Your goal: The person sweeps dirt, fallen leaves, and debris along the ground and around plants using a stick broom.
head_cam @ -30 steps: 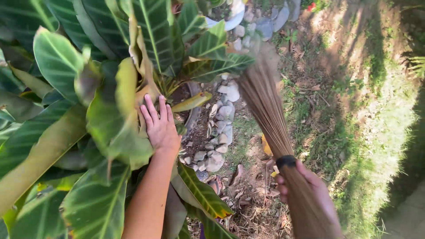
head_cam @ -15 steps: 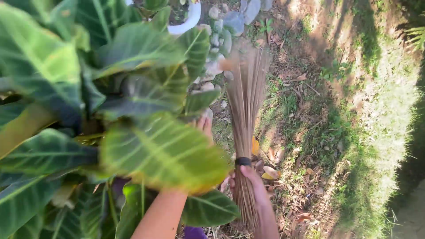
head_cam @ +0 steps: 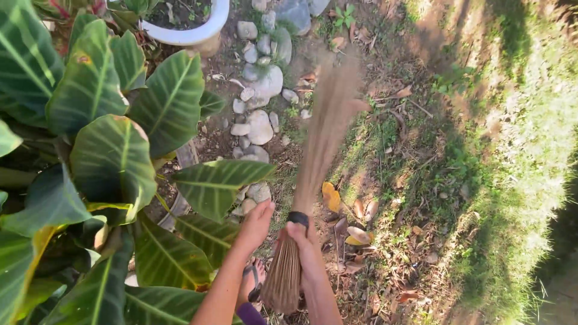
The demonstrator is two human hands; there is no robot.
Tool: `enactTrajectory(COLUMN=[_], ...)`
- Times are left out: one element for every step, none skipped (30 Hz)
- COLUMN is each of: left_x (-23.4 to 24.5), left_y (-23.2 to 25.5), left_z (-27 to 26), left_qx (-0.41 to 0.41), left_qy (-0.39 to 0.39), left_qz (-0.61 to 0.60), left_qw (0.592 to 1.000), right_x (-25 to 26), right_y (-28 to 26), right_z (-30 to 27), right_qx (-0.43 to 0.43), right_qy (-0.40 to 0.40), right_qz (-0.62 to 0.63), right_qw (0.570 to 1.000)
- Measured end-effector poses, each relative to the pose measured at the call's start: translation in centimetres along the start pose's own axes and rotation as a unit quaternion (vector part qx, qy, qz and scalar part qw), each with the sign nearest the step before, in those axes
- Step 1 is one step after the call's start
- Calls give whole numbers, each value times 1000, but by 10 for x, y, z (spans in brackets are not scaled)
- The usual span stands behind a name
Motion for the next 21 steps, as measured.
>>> enactTrajectory(left_x=[-10,-23,-22,-26,-32,-34,-39,-42,-42,-43,-43,-40,-42,-44,-39,-30,-20,-19,-23,-27,-31], left_y=[-1,-1,5,-5,-12,-8,5,20,18,21,25,17,12,7,15,28,41,47,46,44,37], left_z=[-2,-12,-17,-27,-42,-43,-38,-35,-33,-28,-24,-28,-38,-43,-50,-51,-52,-60,-74,-83,-87], left_qx=[77,155,159,278,393,394,352,310,312,283,253,257,268,275,276,250,223,227,278,323,321], left_qy=[-49,-96,-95,-94,-92,-94,-121,-147,-148,-165,-181,-181,-219,-258,-259,-244,-230,-232,-244,-257,-260], left_qz=[-122,-242,-240,-290,-334,-333,-382,-430,-429,-461,-492,-492,-468,-443,-442,-469,-495,-494,-484,-473,-473], left_qw=[988,953,953,911,852,852,846,835,834,825,813,812,813,813,813,811,808,807,793,778,779], right_x=[-20,-39,-39,-52,-64,-60,-53,-46,-53,-47,-41,-46,-41,-37,-29,-25,-20,-13,-23,-34,-38], right_y=[3,5,11,17,22,34,43,51,56,48,39,22,7,-8,-12,-7,-3,-1,-1,-5,0], right_z=[0,-6,6,15,21,32,47,61,52,56,54,34,15,-2,0,3,4,4,1,1,7], right_qx=[-62,-124,-128,-159,-189,-190,-168,-146,-148,-64,22,18,-2,-19,-20,-64,-107,-110,-115,-112,-109], right_qy=[-86,-170,-170,-234,-297,-294,-279,-263,-261,-191,-118,-118,-59,1,2,-7,-16,-14,-93,-173,-171], right_qz=[93,184,185,178,171,173,146,117,118,91,63,63,118,172,173,144,116,116,163,209,209], right_qw=[990,960,960,942,920,921,934,946,947,975,991,991,991,985,985,987,987,987,975,956,956])
Point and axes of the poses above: each hand's wrist, its own z-axis towards the middle knuckle, its own x-axis out of the back of the hand, y = z × x, the point moved 10 cm from there along z, towards the middle knuckle, and after that the axes turned 2 degrees about x, right-handed, at the moved point
